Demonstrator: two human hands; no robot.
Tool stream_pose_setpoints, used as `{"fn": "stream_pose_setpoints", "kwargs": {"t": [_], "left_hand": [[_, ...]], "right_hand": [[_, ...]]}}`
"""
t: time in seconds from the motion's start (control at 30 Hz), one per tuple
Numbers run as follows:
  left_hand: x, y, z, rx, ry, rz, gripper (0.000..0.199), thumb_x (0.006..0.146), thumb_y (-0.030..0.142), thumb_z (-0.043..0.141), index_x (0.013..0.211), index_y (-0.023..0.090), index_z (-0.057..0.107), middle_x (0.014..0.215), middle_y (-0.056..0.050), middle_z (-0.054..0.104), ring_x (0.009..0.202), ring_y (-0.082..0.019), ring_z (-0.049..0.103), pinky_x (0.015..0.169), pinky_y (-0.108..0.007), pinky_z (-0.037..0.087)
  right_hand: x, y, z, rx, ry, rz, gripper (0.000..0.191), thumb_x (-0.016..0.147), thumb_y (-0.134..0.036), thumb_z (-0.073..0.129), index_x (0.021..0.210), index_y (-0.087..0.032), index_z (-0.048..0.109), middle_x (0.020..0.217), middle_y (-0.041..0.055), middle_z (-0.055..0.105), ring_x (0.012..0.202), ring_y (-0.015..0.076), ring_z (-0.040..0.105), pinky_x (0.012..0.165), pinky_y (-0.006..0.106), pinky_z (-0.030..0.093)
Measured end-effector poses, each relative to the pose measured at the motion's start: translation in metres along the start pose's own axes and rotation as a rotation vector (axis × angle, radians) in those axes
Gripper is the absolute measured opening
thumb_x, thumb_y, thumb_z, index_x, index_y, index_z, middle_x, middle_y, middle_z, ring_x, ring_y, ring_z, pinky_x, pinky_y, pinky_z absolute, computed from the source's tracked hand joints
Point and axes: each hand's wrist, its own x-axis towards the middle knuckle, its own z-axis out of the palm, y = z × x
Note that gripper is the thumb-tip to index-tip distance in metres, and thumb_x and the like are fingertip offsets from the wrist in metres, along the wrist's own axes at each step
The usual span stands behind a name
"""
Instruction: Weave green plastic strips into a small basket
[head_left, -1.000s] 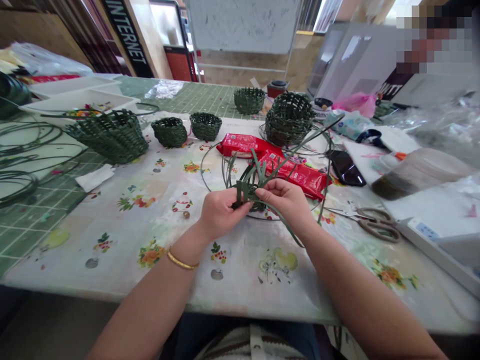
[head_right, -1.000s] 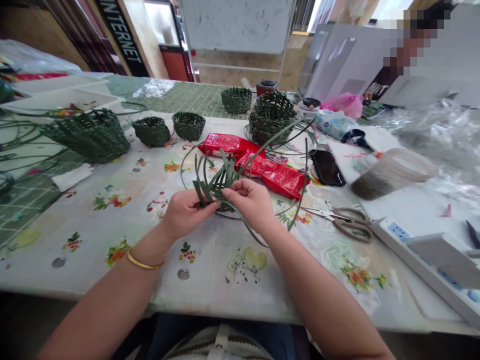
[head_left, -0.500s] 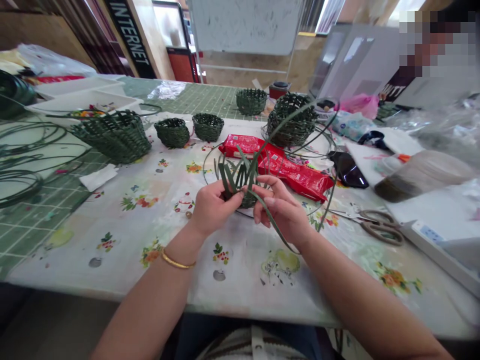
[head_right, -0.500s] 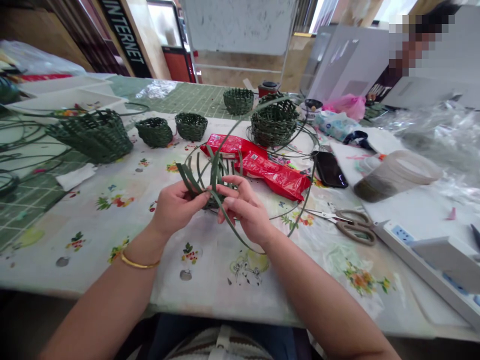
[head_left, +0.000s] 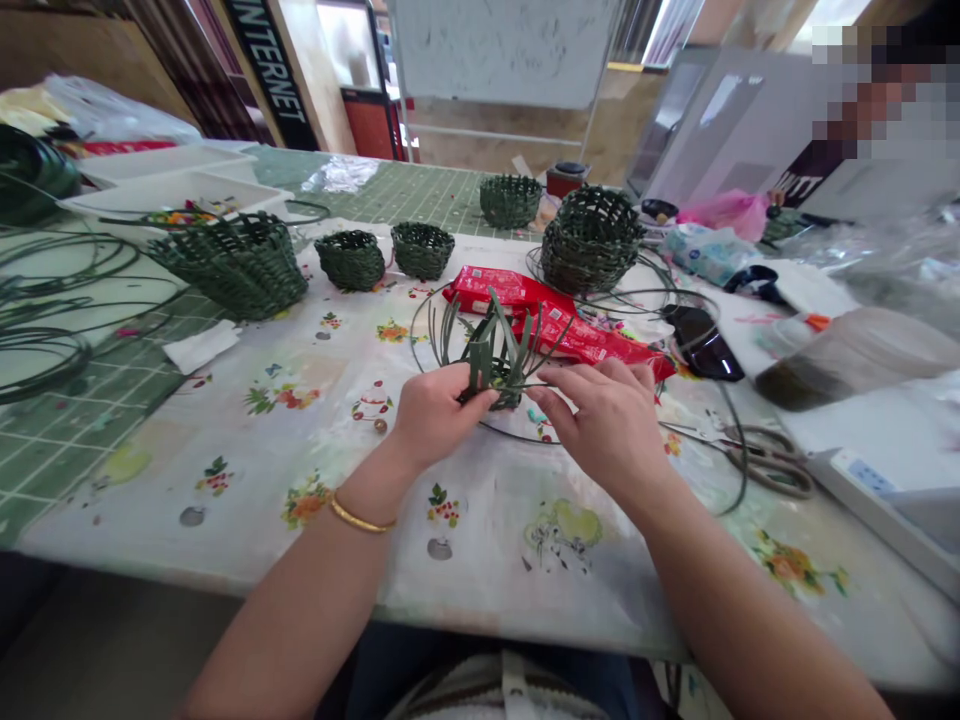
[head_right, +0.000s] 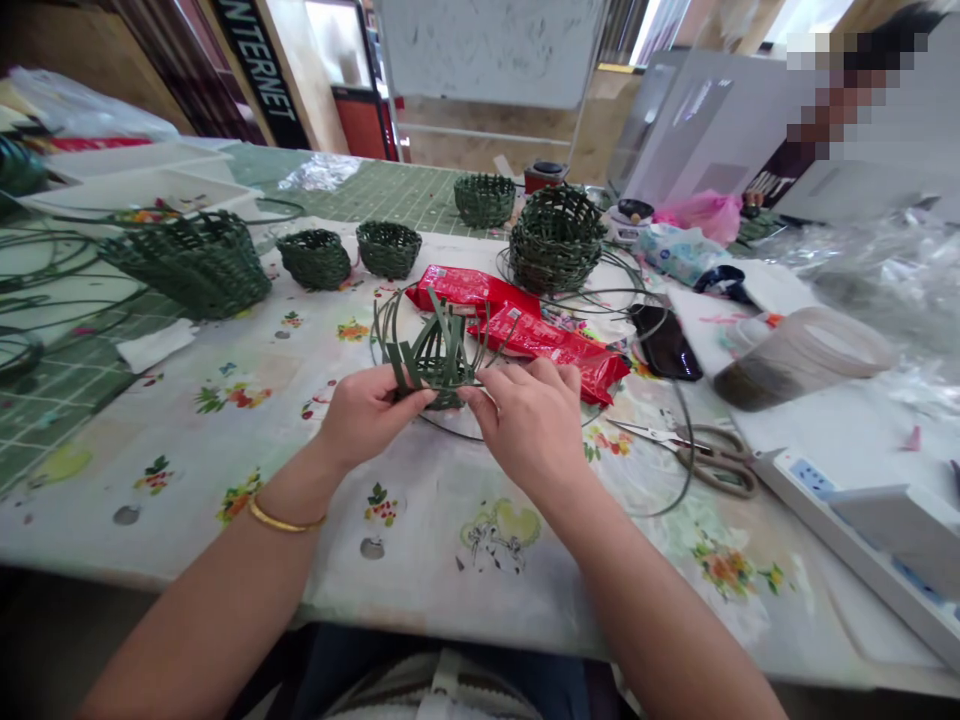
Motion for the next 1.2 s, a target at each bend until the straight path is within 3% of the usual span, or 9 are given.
{"fn": "stream_pose_setpoints", "kwargs": {"t": [0.17, 0.3, 0.43, 0.67, 0.77, 0.87, 0.97, 1.07, 1.2], "left_hand": [[-0.001, 0.004, 0.003, 0.042, -0.053, 0.054, 0.019, 0.081, 0.033, 0.059, 0.075, 0.017, 0.067, 0.071, -0.004, 0.068, 0.066, -0.015, 0.061, 0.059, -0.024, 0.044], [-0.001, 0.004, 0.002, -0.042, -0.025, 0.016, 0.017, 0.08, 0.03, 0.061, 0.069, 0.017, 0.066, 0.067, -0.002, 0.067, 0.064, -0.014, 0.06, 0.058, -0.023, 0.043], [0.0, 0.0, 0.001, -0.161, 0.062, -0.138, 0.019, 0.074, 0.025, 0.066, 0.058, 0.016, 0.06, 0.054, 0.003, 0.058, 0.053, -0.01, 0.052, 0.049, -0.021, 0.038], [0.003, 0.0, -0.003, -0.408, 0.041, -0.287, 0.031, 0.076, 0.032, 0.064, 0.052, 0.015, 0.055, 0.04, 0.005, 0.047, 0.039, -0.007, 0.044, 0.039, -0.02, 0.033], [0.004, -0.002, -0.012, -0.58, -0.036, -0.314, 0.029, 0.082, 0.041, 0.056, 0.071, 0.015, 0.064, 0.048, 0.002, 0.059, 0.036, -0.008, 0.049, 0.037, -0.021, 0.038], [0.006, -0.006, -0.024, -0.758, 0.095, -0.311, 0.035, 0.086, 0.044, 0.049, 0.092, 0.014, 0.064, 0.078, -0.007, 0.072, 0.037, -0.008, 0.054, 0.036, -0.023, 0.043], [0.007, -0.01, -0.03, -0.731, 0.251, -0.306, 0.027, 0.083, 0.038, 0.054, 0.085, 0.013, 0.063, 0.076, -0.006, 0.072, 0.033, -0.005, 0.048, 0.034, -0.02, 0.039], [0.007, -0.011, -0.027, -0.61, 0.162, -0.344, 0.016, 0.073, 0.026, 0.065, 0.082, 0.013, 0.064, 0.072, -0.003, 0.07, 0.033, -0.003, 0.045, 0.031, -0.018, 0.037], [0.004, -0.01, -0.018, -0.422, -0.061, -0.292, 0.033, 0.067, 0.018, 0.069, 0.1, 0.017, 0.065, 0.084, -0.002, 0.067, 0.039, -0.003, 0.047, 0.036, -0.018, 0.038]], "right_hand": [[0.0, -0.008, 0.002, -0.012, -0.134, -0.111, 0.026, 0.092, -0.032, 0.045, 0.084, -0.018, 0.066, 0.078, 0.0073, 0.067, 0.083, 0.022, 0.054, 0.075, 0.034, 0.033], [0.003, -0.009, 0.018, 0.171, -0.262, 0.033, 0.031, 0.092, -0.031, 0.041, 0.074, -0.016, 0.062, 0.066, 0.0045, 0.059, 0.058, 0.0138, 0.047, 0.055, 0.027, 0.028], [0.01, -0.008, 0.029, 0.42, -0.4, 0.172, 0.037, 0.088, -0.04, 0.043, 0.062, -0.019, 0.058, 0.05, -0.0022, 0.045, 0.049, 0.0106, 0.038, 0.049, 0.025, 0.024], [0.012, -0.015, 0.02, 0.435, -0.369, 0.286, 0.039, 0.082, -0.045, 0.048, 0.054, -0.019, 0.056, 0.046, -0.0028, 0.038, 0.047, 0.0101, 0.032, 0.047, 0.026, 0.021], [0.012, -0.012, 0.02, 0.5, -0.386, 0.343, 0.039, 0.081, -0.046, 0.049, 0.054, -0.018, 0.057, 0.043, -0.0032, 0.037, 0.044, 0.0095, 0.033, 0.045, 0.026, 0.022], [0.014, -0.004, 0.023, 0.609, -0.365, 0.416, 0.041, 0.079, -0.047, 0.051, 0.051, -0.018, 0.054, 0.042, -0.0044, 0.034, 0.041, 0.0083, 0.031, 0.043, 0.025, 0.022], [0.016, 0.002, 0.026, 0.7, -0.358, 0.487, 0.041, 0.078, -0.049, 0.053, 0.05, -0.018, 0.051, 0.04, -0.0058, 0.031, 0.037, 0.007, 0.026, 0.04, 0.024, 0.019], [0.016, 0.005, 0.027, 0.73, -0.378, 0.529, 0.041, 0.076, -0.051, 0.054, 0.052, -0.018, 0.053, 0.04, -0.0062, 0.03, 0.037, 0.0068, 0.025, 0.038, 0.024, 0.017], [0.015, 0.006, 0.028, 0.77, -0.368, 0.54, 0.041, 0.076, -0.052, 0.056, 0.053, -0.017, 0.054, 0.041, -0.006, 0.03, 0.039, 0.0067, 0.025, 0.038, 0.023, 0.018]]}}
